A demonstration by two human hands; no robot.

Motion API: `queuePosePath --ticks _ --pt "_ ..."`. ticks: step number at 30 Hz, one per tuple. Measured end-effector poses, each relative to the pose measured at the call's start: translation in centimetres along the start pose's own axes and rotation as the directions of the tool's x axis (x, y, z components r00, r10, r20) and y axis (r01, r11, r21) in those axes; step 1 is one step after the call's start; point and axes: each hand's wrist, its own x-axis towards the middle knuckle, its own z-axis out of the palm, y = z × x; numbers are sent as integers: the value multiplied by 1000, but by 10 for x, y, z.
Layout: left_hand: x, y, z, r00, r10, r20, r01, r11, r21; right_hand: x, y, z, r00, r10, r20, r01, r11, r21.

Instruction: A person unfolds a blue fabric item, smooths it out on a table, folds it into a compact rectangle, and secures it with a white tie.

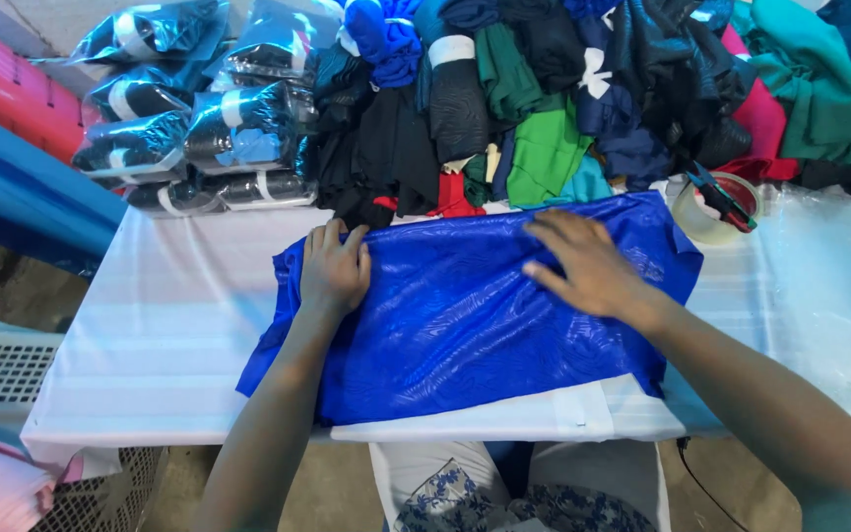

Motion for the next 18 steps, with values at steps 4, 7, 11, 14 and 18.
queuePosePath --ticks 4,7,11,14,18 --pt "-4 -21 -2 997 -27 -66 33 996 83 -12 -6 -3 973 53 226 -61 998 30" --pt "-5 -35 -3 994 -108 29 102 985 140 -10 -4 -12 951 98 294 -119 992 53" --pt "5 -39 -19 988 -96 121 84 991 100 6 41 14 986 168 -17 -169 983 -71" --pt "13 -36 -38 961 -73 266 60 997 54 20 75 23 973 203 -108 -221 957 -187" --pt "23 -29 -78 886 -130 446 169 985 -47 26 99 21 981 192 1 -189 965 -183"
